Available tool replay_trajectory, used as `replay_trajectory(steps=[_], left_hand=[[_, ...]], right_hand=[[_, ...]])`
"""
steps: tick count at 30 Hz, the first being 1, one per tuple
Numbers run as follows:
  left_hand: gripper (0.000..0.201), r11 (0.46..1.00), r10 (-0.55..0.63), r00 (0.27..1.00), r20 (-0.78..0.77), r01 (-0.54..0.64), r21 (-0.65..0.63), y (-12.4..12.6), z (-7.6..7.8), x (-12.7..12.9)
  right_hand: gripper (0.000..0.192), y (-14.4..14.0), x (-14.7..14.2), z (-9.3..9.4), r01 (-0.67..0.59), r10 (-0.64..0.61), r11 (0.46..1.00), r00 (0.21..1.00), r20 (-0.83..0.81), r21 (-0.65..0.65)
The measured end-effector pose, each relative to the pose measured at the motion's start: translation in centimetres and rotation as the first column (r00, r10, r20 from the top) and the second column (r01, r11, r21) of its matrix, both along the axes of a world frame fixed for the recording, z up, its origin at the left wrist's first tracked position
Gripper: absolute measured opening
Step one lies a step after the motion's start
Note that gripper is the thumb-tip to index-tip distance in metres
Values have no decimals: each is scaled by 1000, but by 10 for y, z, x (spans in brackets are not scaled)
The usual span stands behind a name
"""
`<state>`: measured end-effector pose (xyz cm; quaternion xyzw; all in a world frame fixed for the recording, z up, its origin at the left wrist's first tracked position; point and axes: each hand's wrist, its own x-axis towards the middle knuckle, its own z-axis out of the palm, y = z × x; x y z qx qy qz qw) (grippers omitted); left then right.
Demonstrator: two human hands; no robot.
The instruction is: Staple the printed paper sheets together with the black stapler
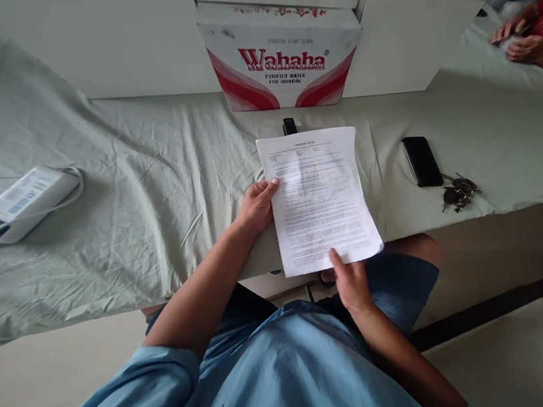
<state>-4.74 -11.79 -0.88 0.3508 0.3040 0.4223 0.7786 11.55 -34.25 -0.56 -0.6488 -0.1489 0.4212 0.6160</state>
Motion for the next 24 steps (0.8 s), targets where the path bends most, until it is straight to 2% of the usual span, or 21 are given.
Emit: replay_trajectory(steps=[2, 4, 6, 8, 10, 12, 15, 18, 20, 24], left_hand=[[62, 999, 46, 998, -44, -46, 15, 3, -1, -2], [60, 996, 83, 994, -71, -81, 25, 5, -1, -1], [59, 995, 100, 993, -66, -98, 27, 6, 0, 1], [58, 994, 107, 993, -50, -106, 25, 6, 1, 3], [59, 993, 117, 992, -44, -116, 23, 6, 1, 4], [59, 993, 116, 992, -48, -115, 21, 6, 1, 3], [63, 995, 94, 995, -24, -95, -17, 9, -4, 1], [62, 993, 73, 997, 31, -70, -93, 17, -12, -1], [62, 990, 28, 997, 69, -18, -140, 24, -18, -1], [65, 982, -67, 991, 115, 86, -169, 30, -22, -2]], right_hand=[[66, 11, 30, 12, 142, -152, 986, 980, 127, 83], [68, 30, 65, 27, 154, -192, 970, 961, 200, 188], [72, 57, 95, 40, 55, -116, 970, 961, 251, 236], [80, 86, 112, 46, -72, 4, 969, 961, 275, 237], [84, 113, 117, 42, -188, 133, 958, 961, 244, 218], [79, 133, 115, 28, -219, 165, 958, 949, 268, 187], [63, 145, 112, 2, -187, 109, 974, 884, 454, 131], [56, 144, 118, -13, -128, 19, 980, 823, 568, 152], [56, 142, 123, -14, -81, -34, 981, 821, 570, 175], [56, 141, 131, -8, -58, -56, 978, 852, 521, 200]])
